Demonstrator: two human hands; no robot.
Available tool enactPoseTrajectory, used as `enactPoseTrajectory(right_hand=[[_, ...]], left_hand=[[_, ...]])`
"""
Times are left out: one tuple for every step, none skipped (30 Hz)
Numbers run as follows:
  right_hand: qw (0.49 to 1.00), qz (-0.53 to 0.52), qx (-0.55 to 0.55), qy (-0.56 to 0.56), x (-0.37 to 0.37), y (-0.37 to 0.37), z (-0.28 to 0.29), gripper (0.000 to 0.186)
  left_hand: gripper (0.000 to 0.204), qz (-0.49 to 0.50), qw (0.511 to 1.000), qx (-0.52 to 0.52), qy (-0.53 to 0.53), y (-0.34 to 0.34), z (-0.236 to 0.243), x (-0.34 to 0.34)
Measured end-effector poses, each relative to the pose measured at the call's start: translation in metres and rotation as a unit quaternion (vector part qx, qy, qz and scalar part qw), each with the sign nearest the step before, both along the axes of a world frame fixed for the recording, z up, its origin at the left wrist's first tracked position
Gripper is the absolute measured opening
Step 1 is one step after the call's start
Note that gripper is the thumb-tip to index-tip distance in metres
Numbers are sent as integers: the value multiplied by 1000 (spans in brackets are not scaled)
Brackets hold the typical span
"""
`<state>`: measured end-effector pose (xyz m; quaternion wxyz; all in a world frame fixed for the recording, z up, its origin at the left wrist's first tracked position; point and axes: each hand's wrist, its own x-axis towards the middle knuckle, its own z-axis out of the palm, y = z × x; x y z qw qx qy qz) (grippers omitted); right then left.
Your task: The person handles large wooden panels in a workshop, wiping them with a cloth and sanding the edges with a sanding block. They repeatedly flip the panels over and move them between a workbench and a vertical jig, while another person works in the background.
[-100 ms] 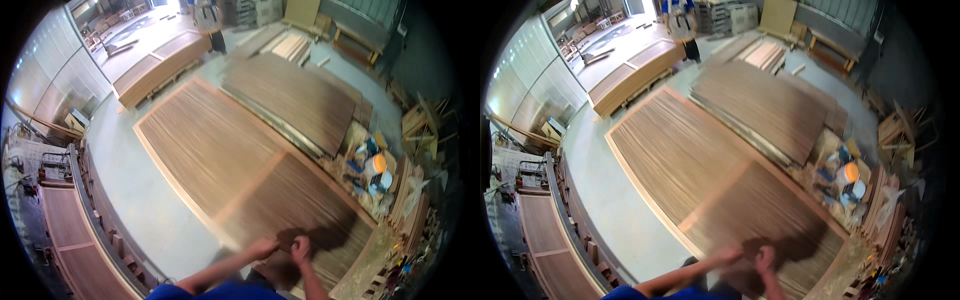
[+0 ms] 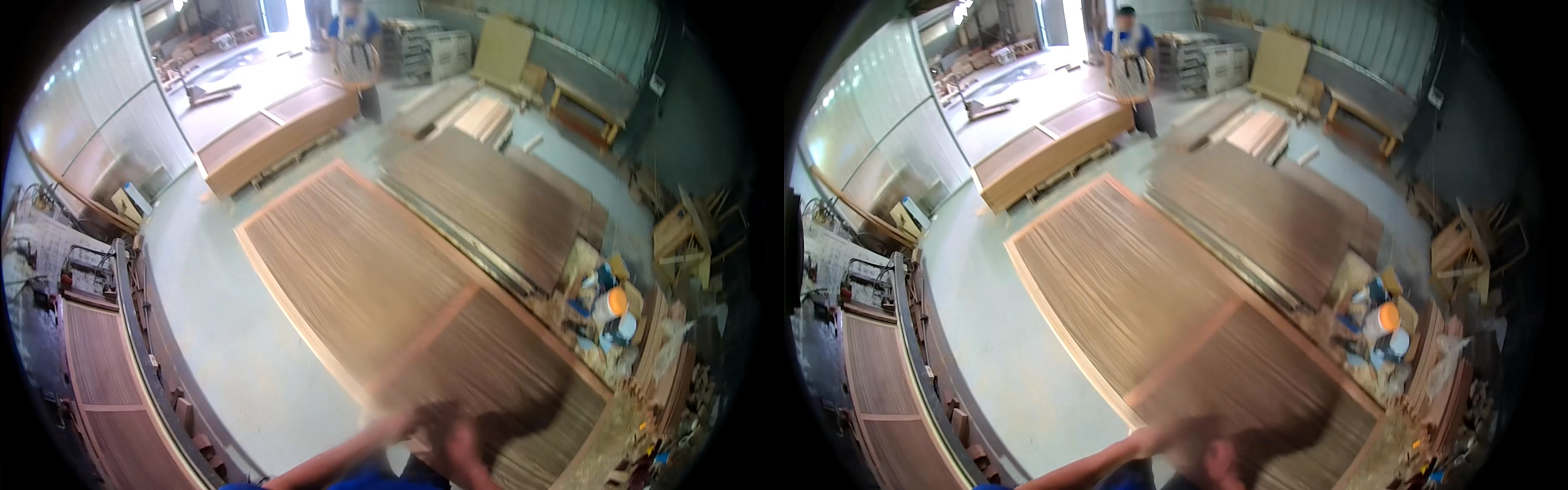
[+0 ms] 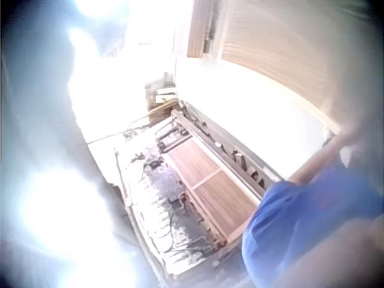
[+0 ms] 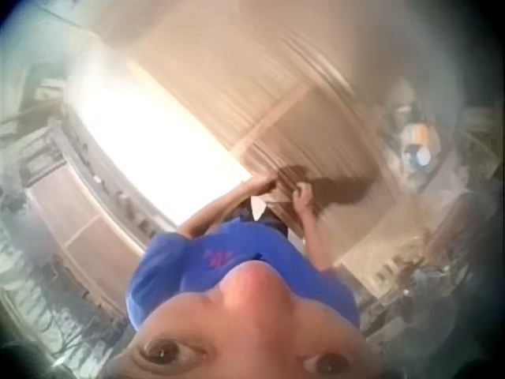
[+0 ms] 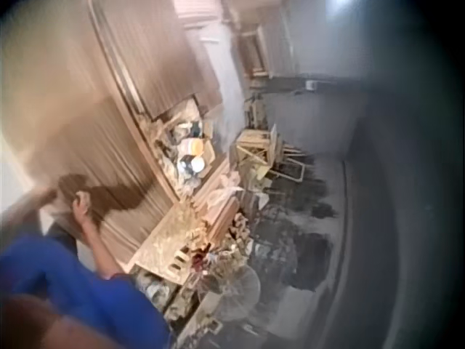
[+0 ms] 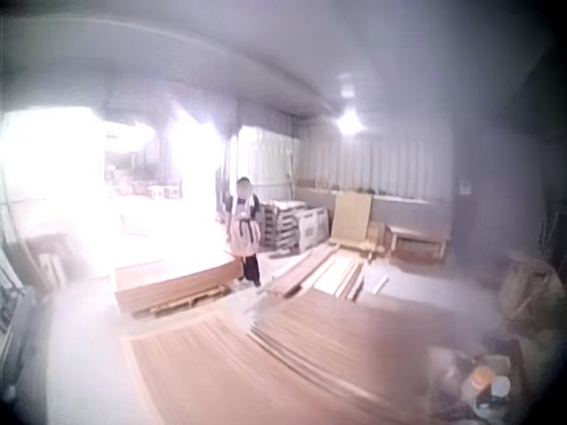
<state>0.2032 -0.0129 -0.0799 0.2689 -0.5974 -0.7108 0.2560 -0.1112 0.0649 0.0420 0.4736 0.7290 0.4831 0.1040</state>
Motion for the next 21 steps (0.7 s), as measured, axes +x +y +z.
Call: enactPoseTrajectory(right_hand=[[999,20,40,-22,-51,-4,-4,17],[999,52,-2,-10,-85,0,0,17],[994,97,-48,3,-122,18,11,17],[984,140,-114,15,-155,33,26,17],[969,179,-167,18,-175,44,41,16],[954,215,-210,17,-189,53,54,17],[938,246,-244,14,-197,59,63,17],[924,276,-264,12,-203,63,73,17],[910,308,-277,10,-212,64,81,17],[898,332,-287,10,-217,67,87,17],[889,350,-296,6,-216,68,91,17],[887,356,-293,4,-214,72,95,18],[883,368,-292,3,-214,76,101,18],[883,370,-287,6,-214,82,107,18],[884,374,-280,12,-217,84,112,19],[888,370,-273,12,-215,88,117,19],[895,360,-262,17,-213,92,123,19],[899,360,-246,38,-224,89,131,20],[909,343,-235,35,-213,94,136,20],[917,326,-227,32,-204,95,139,21],[918,320,-230,35,-206,94,146,21]], left_hand=[[26,45,999,-19,-6,-23,2,-43],[27,94,995,-43,-7,-47,4,-86],[24,166,983,-81,-9,-78,-25,-128],[25,210,968,-127,55,-107,-49,-172],[26,249,946,-173,115,-136,-71,-216],[32,315,926,-159,136,-163,-87,-241],[31,385,903,-160,105,-191,-85,-258],[31,454,874,-157,73,-216,-83,-272],[29,485,856,-158,89,-247,-92,-286],[27,513,837,-159,104,-275,-101,-292],[26,534,825,-154,99,-297,-99,-289],[25,554,814,-147,94,-318,-98,-284],[25,559,806,-167,96,-338,-97,-277],[24,563,799,-188,98,-357,-99,-268],[24,549,803,-201,113,-379,-98,-258],[24,526,813,-216,122,-382,-83,-242],[26,513,817,-237,115,-382,-65,-233],[33,529,811,-220,120,-425,-96,-233],[32,505,819,-234,141,-408,-76,-212],[32,478,827,-247,161,-390,-52,-190],[36,471,833,-245,157,-401,-51,-186]])
